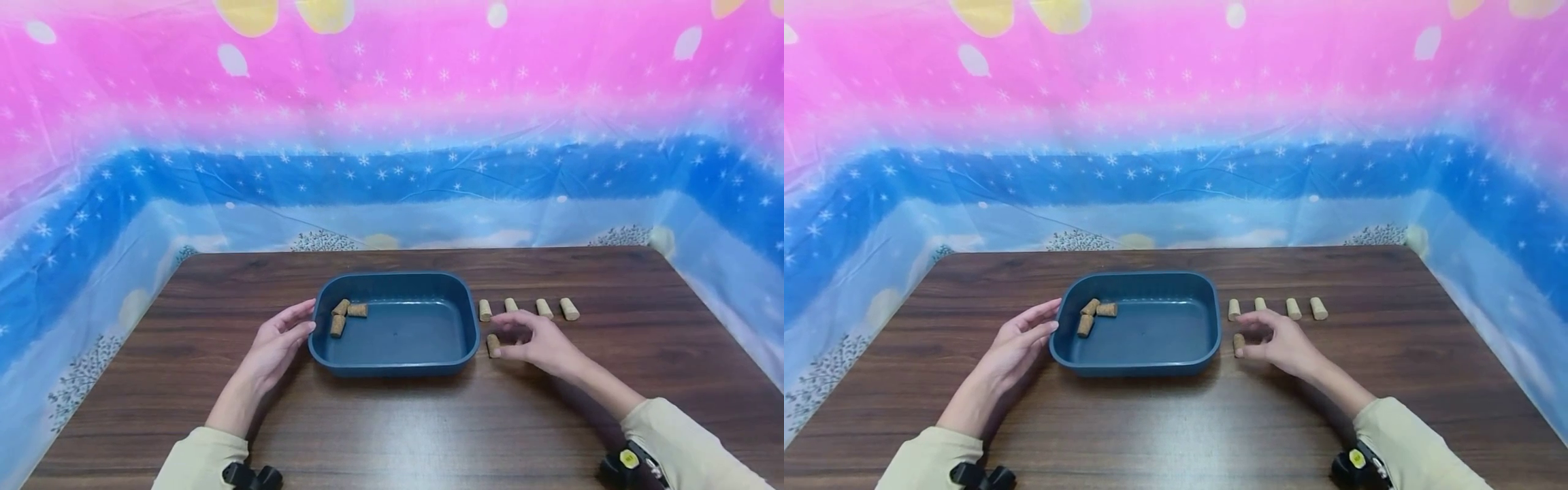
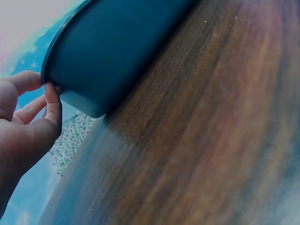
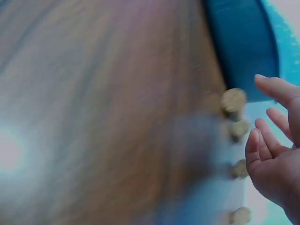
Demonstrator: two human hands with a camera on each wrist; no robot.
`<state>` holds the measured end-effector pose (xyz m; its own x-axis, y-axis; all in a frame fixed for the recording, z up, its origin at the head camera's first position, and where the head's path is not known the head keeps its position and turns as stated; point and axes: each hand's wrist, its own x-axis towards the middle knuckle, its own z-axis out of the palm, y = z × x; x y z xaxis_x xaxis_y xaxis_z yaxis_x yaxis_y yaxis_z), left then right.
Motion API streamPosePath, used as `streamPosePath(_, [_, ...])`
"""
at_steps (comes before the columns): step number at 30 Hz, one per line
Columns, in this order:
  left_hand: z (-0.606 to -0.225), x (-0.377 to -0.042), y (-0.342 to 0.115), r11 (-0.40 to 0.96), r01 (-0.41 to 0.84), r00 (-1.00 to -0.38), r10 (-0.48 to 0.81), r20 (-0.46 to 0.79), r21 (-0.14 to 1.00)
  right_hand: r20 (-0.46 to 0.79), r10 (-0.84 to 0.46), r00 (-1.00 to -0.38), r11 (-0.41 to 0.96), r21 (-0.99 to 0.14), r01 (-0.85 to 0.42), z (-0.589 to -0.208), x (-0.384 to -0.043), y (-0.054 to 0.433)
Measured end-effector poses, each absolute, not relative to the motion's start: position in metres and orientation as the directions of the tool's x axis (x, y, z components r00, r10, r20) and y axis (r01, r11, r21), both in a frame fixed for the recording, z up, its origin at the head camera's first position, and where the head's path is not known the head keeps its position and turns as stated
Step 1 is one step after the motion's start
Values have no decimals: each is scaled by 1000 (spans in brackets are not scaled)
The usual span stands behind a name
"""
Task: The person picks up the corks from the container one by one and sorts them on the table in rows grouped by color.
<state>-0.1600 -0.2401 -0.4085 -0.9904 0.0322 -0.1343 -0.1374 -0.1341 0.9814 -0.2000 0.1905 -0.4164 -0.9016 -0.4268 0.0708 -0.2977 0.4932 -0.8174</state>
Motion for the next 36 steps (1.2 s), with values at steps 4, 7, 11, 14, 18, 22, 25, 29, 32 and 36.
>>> streamPosePath(4, [-409, -160, -240, -126, -135, -991, 37, -132, 983, 96, -371, -924, 483, -829, -280, -397, -201, 182])
streamPosePath(7, [-409, -160, -240, -119, -138, -990, 39, -134, 983, 105, -359, -927, 496, -820, -285, -380, -205, 174])
streamPosePath(11, [-408, -160, -240, -115, -137, -990, 39, -133, 984, 101, -389, -916, 507, -806, -304, -362, -213, 160])
streamPosePath(14, [-408, -160, -240, -112, -135, -990, 39, -132, 984, 94, -425, -900, 503, -802, -321, -352, -219, 146])
streamPosePath(18, [-408, -159, -241, -104, -135, -991, 39, -132, 985, 80, -482, -872, 493, -798, -346, -341, -227, 123])
streamPosePath(22, [-408, -158, -242, -106, -135, -991, 41, -131, 985, 53, -545, -837, 494, -786, -371, -333, -236, 99])
streamPosePath(25, [-408, -158, -241, -111, -135, -990, 40, -132, 985, 33, -586, -810, 495, -776, -390, -331, -244, 83])
streamPosePath(29, [-408, -158, -241, -105, -137, -990, 43, -134, 985, -7, -607, -795, 509, -771, -383, -331, -252, 62])
streamPosePath(32, [-407, -158, -241, -98, -139, -990, 48, -135, 985, -31, -618, -786, 516, -769, -376, -334, -254, 45])
streamPosePath(36, [-407, -158, -241, -99, -138, -990, 49, -133, 985, -59, -661, -748, 522, -752, -403, -341, -257, 26])
